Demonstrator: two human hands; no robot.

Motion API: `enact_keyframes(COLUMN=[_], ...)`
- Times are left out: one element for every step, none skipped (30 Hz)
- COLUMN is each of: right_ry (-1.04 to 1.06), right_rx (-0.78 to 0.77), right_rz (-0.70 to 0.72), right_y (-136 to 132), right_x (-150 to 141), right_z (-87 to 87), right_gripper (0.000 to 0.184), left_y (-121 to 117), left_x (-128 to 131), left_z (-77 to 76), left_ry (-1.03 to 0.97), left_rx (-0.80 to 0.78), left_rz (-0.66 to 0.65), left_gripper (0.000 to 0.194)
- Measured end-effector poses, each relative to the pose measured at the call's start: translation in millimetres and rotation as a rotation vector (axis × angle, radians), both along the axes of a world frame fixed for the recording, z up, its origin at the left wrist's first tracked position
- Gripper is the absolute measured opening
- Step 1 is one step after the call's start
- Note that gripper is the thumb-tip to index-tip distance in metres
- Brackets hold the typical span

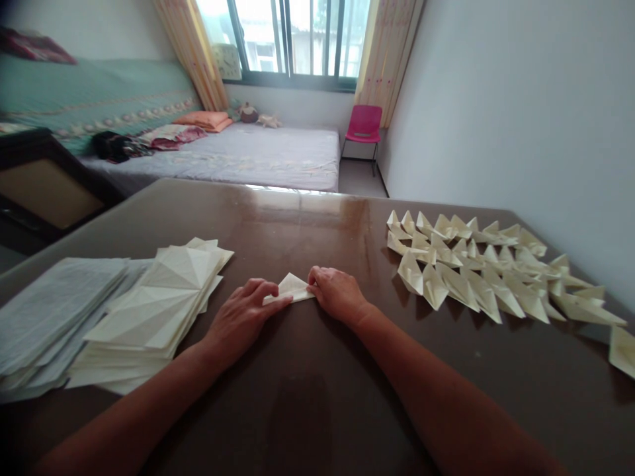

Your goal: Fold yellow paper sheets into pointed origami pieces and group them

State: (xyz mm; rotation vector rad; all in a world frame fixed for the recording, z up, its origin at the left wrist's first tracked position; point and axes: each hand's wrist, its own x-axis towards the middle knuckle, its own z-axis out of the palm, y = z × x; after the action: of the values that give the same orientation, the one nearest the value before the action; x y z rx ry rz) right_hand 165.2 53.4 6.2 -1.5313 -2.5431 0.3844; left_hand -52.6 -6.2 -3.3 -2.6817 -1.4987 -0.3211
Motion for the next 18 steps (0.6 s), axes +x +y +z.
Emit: enact_keyframes(right_ry=[0.000, 0.000, -0.002, -0.011, -0.030, -0.058, -0.095, -0.139, -0.185, -0.229, -0.268, -0.303, -0.334, -0.358, -0.376, -0.389, -0.399, -0.406], right_rx=[0.008, 0.025, 0.051, 0.082, 0.111, 0.133, 0.144, 0.146, 0.145, 0.146, 0.148, 0.149, 0.148, 0.144, 0.136, 0.126, 0.112, 0.095], right_rz=[0.003, 0.012, 0.033, 0.071, 0.123, 0.180, 0.235, 0.279, 0.305, 0.316, 0.311, 0.296, 0.275, 0.249, 0.227, 0.207, 0.187, 0.169], right_y=[-1.0, -2.5, -4.5, -7.1, -10.3, -14.1, -18.3, -22.8, -27.3, -31.8, -35.9, -39.5, -42.4, -44.6, -45.9, -46.1, -45.0, -42.6], right_x=[-0.5, -1.3, -2.6, -4.2, -6.3, -8.6, -11.0, -13.3, -15.3, -16.9, -18.1, -18.8, -19.0, -18.7, -18.0, -16.8, -15.0, -12.6], right_z=[1.2, 3.0, 5.1, 7.6, 10.3, 13.2, 16.0, 18.8, 21.4, 23.8, 26.0, 27.8, 29.3, 30.4, 31.4, 32.3, 33.1, 34.1], right_gripper=[0.013, 0.014, 0.015, 0.017, 0.018, 0.020, 0.021, 0.021, 0.022, 0.023, 0.024, 0.025, 0.026, 0.026, 0.027, 0.027, 0.027, 0.026], left_y=[-0.9, -1.9, -2.8, -3.8, -4.7, -5.6, -6.4, -7.2, -8.1, -8.9, -9.9, -10.8, -11.9, -12.8, -13.8, -14.6, -15.1, -15.5], left_x=[1.0, 2.0, 3.2, 4.4, 5.5, 6.6, 7.6, 8.3, 8.9, 9.2, 9.3, 9.2, 9.0, 8.6, 8.2, 7.8, 7.4, 7.2], left_z=[0.7, 1.6, 2.7, 3.8, 4.9, 5.9, 6.7, 7.5, 8.1, 8.7, 9.4, 10.1, 10.8, 11.5, 12.2, 12.6, 12.9, 13.0], left_ry=[0.023, 0.045, 0.064, 0.079, 0.090, 0.101, 0.112, 0.126, 0.145, 0.166, 0.189, 0.210, 0.228, 0.242, 0.253, 0.261, 0.267, 0.270], left_rx=[-0.004, -0.009, -0.010, -0.007, 0.000, 0.009, 0.017, 0.026, 0.034, 0.042, 0.050, 0.058, 0.066, 0.074, 0.081, 0.088, 0.094, 0.098], left_rz=[-0.030, -0.049, -0.058, -0.058, -0.056, -0.052, -0.045, -0.038, -0.030, -0.023, -0.015, -0.011, -0.009, -0.008, -0.006, -0.003, 0.000, 0.004], left_gripper=[0.035, 0.035, 0.035, 0.034, 0.034, 0.033, 0.032, 0.030, 0.029, 0.027, 0.026, 0.025, 0.024, 0.024, 0.024, 0.024, 0.024, 0.023])
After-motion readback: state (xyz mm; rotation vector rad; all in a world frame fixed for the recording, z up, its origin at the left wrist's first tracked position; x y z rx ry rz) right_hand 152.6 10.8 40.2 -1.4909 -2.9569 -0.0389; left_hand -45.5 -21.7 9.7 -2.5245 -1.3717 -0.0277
